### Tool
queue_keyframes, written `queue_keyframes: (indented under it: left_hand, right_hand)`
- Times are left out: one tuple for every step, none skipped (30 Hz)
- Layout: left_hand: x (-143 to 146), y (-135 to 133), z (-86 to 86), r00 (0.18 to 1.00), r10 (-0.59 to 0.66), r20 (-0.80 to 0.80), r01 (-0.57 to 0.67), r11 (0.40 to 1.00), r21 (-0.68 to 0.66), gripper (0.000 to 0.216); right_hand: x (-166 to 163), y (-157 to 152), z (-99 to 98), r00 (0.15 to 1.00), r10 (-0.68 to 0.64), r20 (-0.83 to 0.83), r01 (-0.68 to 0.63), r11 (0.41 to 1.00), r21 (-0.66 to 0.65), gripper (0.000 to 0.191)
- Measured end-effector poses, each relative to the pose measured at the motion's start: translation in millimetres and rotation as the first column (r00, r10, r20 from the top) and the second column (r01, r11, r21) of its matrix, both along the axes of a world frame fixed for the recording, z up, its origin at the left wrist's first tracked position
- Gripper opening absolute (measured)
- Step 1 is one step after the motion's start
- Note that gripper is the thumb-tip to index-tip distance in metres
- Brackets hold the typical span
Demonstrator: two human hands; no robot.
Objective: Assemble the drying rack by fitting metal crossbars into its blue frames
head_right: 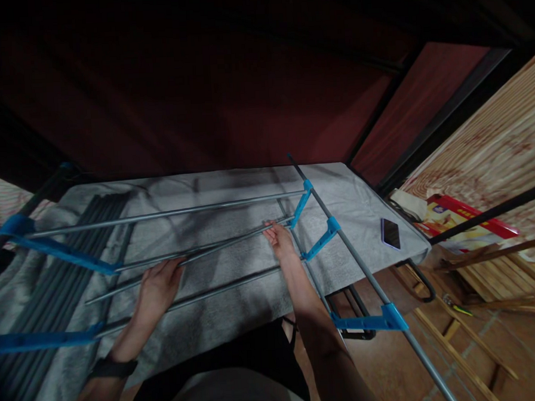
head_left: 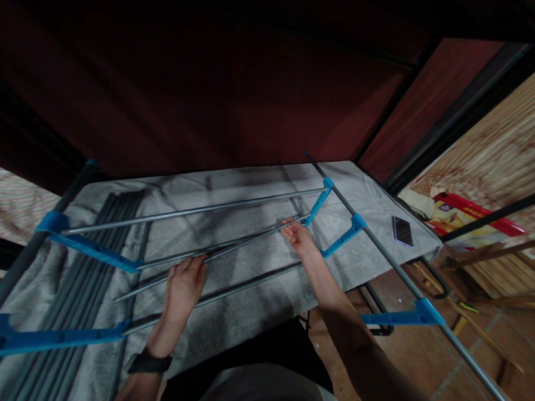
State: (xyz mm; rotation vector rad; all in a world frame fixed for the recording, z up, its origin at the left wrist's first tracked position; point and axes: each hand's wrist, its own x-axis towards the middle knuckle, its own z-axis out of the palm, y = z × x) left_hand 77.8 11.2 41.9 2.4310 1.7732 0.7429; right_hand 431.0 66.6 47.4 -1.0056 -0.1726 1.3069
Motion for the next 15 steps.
queue_keyframes:
  left_hand:
    - [0, 1, -0.2, 1.000, 0.000, 0.001, 0.000, 1.000, -0.001, 0.040]
    - [0, 2, -0.1, 1.000, 0.000, 0.002, 0.000, 1.000, -0.002, 0.041]
    - [-1, 3, 0.1, 1.000, 0.001, 0.003, -0.001, 1.000, -0.003, 0.041]
    - [-1, 4, 0.4, 1.000, 0.001, 0.006, -0.001, 1.000, -0.004, 0.042]
    - [-2, 6, 0.8, 1.000, 0.000, 0.009, 0.000, 1.000, -0.003, 0.042]
    - [-2, 7, 1.1, 1.000, -0.003, 0.013, 0.003, 1.000, -0.001, 0.043]
    - [-3, 8, 1.4, 1.000, -0.008, 0.019, 0.008, 1.000, 0.004, 0.043]
    - [-3, 10, 1.5, 1.000, -0.012, 0.024, 0.012, 1.000, 0.011, 0.044]
    - [-3, 11, 1.4, 0.999, -0.016, 0.030, 0.015, 1.000, 0.021, 0.044]
    - [-3, 13, 1.1, 0.999, -0.018, 0.036, 0.017, 0.999, 0.032, 0.044]
    - [-3, 14, 0.7, 0.999, -0.019, 0.042, 0.017, 0.999, 0.044, 0.044]
    - [-3, 15, 0.2, 0.999, -0.019, 0.047, 0.016, 0.998, 0.056, 0.044]
    - [-3, 16, -0.3, 0.998, -0.021, 0.052, 0.017, 0.998, 0.065, 0.044]
    - [-3, 17, -0.7, 0.998, -0.025, 0.056, 0.021, 0.997, 0.073, 0.043]
    - [-3, 18, -1.1, 0.998, -0.030, 0.059, 0.025, 0.997, 0.078, 0.043]
  right_hand:
    - [0, 1, -0.6, 1.000, 0.003, -0.006, -0.003, 1.000, 0.000, 0.011]
    - [1, 1, -1.2, 1.000, 0.010, -0.013, -0.010, 1.000, -0.002, 0.011]
    - [1, 2, -1.8, 1.000, 0.020, -0.021, -0.020, 1.000, -0.003, 0.011]
    - [1, 2, -2.4, 0.999, 0.031, -0.026, -0.031, 1.000, -0.002, 0.011]
    - [2, 2, -2.8, 0.999, 0.042, -0.028, -0.042, 0.999, 0.002, 0.011]
    - [2, 1, -3.0, 0.998, 0.051, -0.026, -0.050, 0.999, 0.007, 0.012]
    - [3, 1, -2.9, 0.998, 0.058, -0.016, -0.058, 0.998, 0.014, 0.012]
    - [4, 1, -2.5, 0.998, 0.066, 0.007, -0.066, 0.998, 0.020, 0.012]
    - [5, 2, -2.0, 0.997, 0.073, 0.038, -0.074, 0.997, 0.025, 0.011]
    - [5, 2, -1.3, 0.994, 0.078, 0.073, -0.080, 0.996, 0.026, 0.010]
    - [6, 2, -0.7, 0.991, 0.080, 0.106, -0.084, 0.996, 0.026, 0.009]
    - [6, 3, -0.4, 0.988, 0.081, 0.133, -0.085, 0.996, 0.023, 0.009]
    - [6, 3, -0.7, 0.985, 0.082, 0.153, -0.086, 0.996, 0.021, 0.009]
    - [7, 2, -1.5, 0.983, 0.083, 0.163, -0.087, 0.996, 0.018, 0.010]
    - [7, 1, -3.2, 0.983, 0.087, 0.163, -0.091, 0.996, 0.013, 0.010]
